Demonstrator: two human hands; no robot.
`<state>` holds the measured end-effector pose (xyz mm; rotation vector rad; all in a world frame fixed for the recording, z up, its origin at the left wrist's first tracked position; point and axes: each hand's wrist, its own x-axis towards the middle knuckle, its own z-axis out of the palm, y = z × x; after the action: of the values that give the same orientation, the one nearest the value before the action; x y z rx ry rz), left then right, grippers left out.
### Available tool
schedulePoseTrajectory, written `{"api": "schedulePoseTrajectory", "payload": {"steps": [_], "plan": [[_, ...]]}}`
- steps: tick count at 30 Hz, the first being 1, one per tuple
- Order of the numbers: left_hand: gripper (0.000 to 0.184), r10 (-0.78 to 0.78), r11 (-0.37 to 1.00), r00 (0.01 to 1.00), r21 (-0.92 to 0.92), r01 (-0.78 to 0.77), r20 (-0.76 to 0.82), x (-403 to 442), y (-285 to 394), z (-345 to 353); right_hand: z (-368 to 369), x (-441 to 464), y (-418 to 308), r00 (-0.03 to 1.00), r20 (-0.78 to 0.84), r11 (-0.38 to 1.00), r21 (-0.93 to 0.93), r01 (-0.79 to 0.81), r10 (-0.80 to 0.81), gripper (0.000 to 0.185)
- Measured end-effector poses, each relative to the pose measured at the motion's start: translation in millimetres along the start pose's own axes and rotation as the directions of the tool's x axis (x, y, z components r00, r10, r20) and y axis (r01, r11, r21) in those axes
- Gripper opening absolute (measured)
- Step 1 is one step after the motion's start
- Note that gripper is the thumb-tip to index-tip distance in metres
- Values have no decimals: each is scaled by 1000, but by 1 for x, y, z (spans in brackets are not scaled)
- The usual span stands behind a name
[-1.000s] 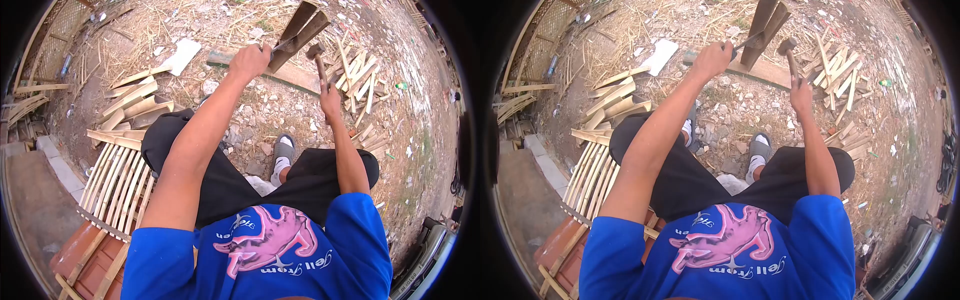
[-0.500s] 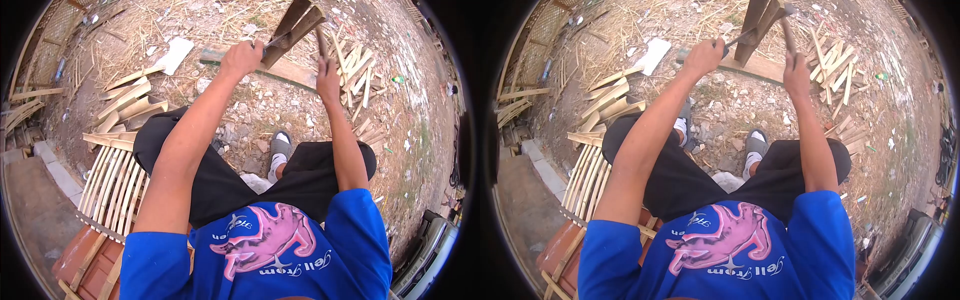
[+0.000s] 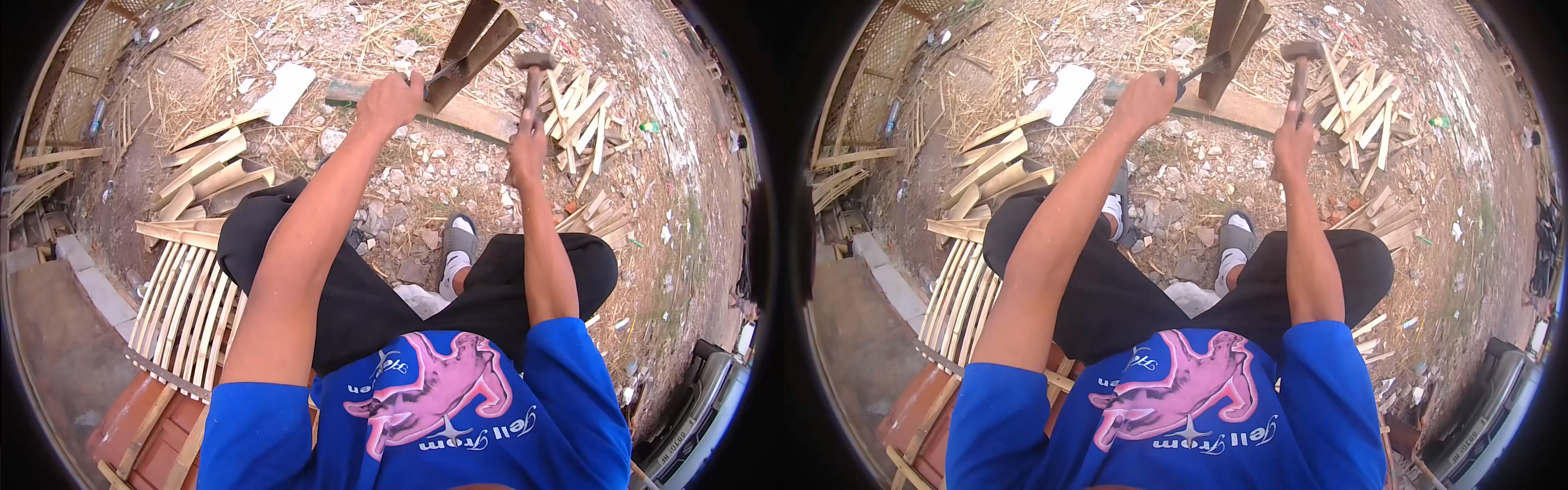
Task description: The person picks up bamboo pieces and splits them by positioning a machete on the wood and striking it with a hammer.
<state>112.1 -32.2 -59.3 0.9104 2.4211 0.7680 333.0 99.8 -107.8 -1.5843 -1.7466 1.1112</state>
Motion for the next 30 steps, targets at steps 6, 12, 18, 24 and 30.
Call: {"api": "schedulePoseTrajectory", "payload": {"steps": [6, 12, 18, 24, 30], "plan": [[61, -12, 1000, 999, 2, 12, 31, 6, 2, 2, -49, 34, -137, 790, -281, 610, 514, 603, -545, 40], [62, -12, 1000, 999, 22, 11, 47, 14, -2, 12, 6, 10, -27, 909, 19, 896, -159, 415, -417, 35], [62, -27, 999, 999, 32, 26, 42, 4, -6, 8, 17, -6, 19, 977, 125, 922, -329, 206, -174, 46], [61, -58, 998, 997, 15, 57, 46, -3, -5, 0, -4, 2, -78, 939, -56, 940, -50, 337, -339, 48], [61, -71, 997, 995, 31, 69, 70, -4, -1, -4, -25, 17, -143, 767, -242, 557, 564, 610, -594, 36]]}}
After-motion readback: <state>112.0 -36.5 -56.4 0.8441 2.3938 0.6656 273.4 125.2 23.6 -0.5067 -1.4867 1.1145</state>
